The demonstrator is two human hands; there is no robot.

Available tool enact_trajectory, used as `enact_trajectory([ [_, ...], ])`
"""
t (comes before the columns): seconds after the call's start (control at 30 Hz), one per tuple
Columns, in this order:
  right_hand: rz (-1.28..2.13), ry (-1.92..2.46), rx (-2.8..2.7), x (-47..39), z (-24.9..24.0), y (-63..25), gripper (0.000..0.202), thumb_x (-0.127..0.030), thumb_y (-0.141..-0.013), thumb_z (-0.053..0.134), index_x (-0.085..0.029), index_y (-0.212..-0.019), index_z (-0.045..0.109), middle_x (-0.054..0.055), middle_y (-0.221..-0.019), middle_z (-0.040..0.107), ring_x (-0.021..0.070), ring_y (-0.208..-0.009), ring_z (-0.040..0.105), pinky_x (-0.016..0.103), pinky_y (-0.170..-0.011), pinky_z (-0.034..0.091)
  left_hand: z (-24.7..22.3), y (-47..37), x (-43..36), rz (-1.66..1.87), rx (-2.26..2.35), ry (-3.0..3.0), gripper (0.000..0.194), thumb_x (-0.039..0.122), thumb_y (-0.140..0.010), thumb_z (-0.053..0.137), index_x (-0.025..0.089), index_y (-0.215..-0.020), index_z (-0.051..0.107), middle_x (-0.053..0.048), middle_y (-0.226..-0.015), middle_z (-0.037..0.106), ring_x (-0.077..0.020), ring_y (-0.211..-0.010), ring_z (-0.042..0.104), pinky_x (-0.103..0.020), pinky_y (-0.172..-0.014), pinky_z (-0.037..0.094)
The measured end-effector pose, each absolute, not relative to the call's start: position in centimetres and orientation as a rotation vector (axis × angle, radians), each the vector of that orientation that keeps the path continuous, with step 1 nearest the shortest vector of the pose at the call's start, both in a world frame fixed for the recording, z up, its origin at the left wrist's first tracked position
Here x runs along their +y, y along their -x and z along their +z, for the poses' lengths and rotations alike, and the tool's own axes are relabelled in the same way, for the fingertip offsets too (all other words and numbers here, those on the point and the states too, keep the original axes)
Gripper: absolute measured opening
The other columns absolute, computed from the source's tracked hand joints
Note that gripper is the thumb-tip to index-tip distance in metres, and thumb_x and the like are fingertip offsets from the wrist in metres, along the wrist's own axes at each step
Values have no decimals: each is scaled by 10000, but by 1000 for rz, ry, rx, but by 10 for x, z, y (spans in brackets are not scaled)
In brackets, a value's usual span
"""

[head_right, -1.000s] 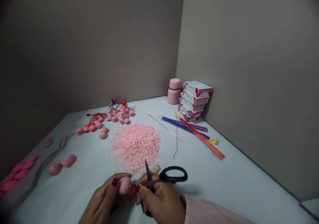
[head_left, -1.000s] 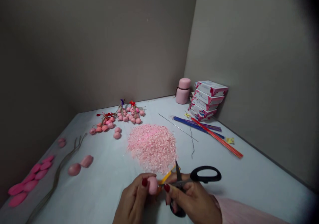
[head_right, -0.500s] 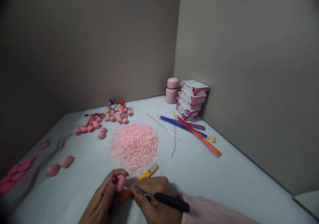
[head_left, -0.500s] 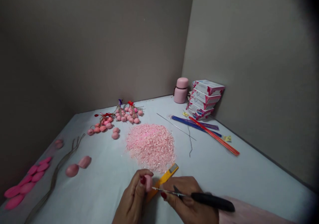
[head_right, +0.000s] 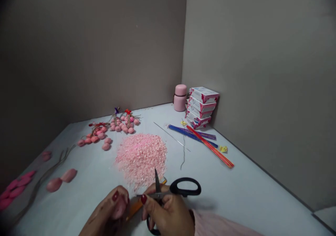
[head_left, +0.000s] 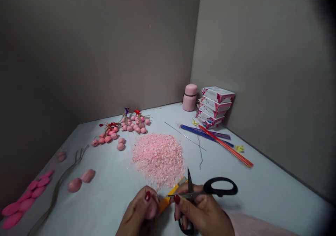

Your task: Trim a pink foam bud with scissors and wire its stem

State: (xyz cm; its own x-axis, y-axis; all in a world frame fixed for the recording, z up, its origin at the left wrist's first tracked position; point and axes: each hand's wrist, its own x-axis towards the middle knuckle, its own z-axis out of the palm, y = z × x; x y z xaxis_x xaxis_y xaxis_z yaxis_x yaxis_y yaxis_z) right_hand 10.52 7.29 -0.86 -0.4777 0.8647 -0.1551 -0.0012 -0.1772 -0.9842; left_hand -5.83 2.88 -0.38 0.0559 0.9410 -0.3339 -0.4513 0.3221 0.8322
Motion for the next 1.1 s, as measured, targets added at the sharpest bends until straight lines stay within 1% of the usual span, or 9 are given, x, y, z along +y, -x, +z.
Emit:
enact_trajectory([
  [0.2,1836,1014,-1354,75,-6,-98,490,-640,-702,621,-162,-758,526,-42,-503,551,53,-351,426,169,-385,328,-7,54,25,1083,1264,-984,382,577,-741,565,214,-683,460,93,-521,338,-88,-481,230,-229,-462,180],
  [0.33,1848,1017,-1402,70,-3,-98,467,-607,-704,641,-150,-757,555,-38,-519,547,56,-376,435,174,-404,341,-12,53,23,1119,1335,-1119,380,558,-742,570,228,-667,396,75,-523,445,-93,-487,288,-231,-477,224],
  [0.57,1819,1076,-1480,69,-8,-100,417,-565,-750,614,-152,-796,576,-36,-528,557,61,-375,437,178,-401,329,-9,58,24,1141,1582,-1270,346,508,-785,541,218,-636,426,90,-515,310,-103,-492,254,-242,-475,207],
  [0.73,1798,1100,-1429,73,-7,-100,512,-645,-701,603,-140,-760,545,-20,-524,567,52,-368,431,172,-393,322,0,60,29,1249,1397,-862,352,543,-779,536,222,-673,440,108,-494,335,-75,-434,224,-215,-417,168],
  [0.83,1787,1091,-1423,74,-5,-99,515,-650,-703,602,-143,-773,541,-23,-521,570,49,-360,428,168,-386,319,-2,61,31,1232,1265,-657,339,541,-760,566,211,-715,502,113,-482,335,-62,-405,201,-208,-388,134],
  [0.93,1809,1088,-1405,73,-5,-99,511,-647,-678,624,-151,-766,536,-32,-512,564,50,-351,426,170,-381,326,-4,62,30,1185,1290,-708,388,537,-702,638,185,-604,506,108,-425,330,-58,-405,210,-216,-401,125],
  [1.0,1857,1085,-1385,73,-7,-99,511,-648,-664,632,-159,-770,527,-45,-493,553,47,-333,406,163,-363,305,-2,61,29,1183,1341,-759,419,547,-675,659,172,-556,512,90,-430,378,-56,-415,232,-220,-413,128],
  [1.03,1899,1072,-1383,73,-8,-99,506,-643,-663,636,-162,-773,526,-51,-481,549,45,-325,394,159,-355,293,0,61,29,1208,1365,-773,395,539,-658,679,163,-608,572,79,-471,426,-56,-425,257,-217,-419,142],
  [1.1,2015,1020,-1405,73,-10,-101,471,-611,-671,654,-162,-762,540,-51,-471,546,47,-331,390,155,-355,287,4,60,28,1257,1400,-789,392,523,-628,714,182,-819,678,64,-573,500,-58,-457,325,-209,-440,190],
])
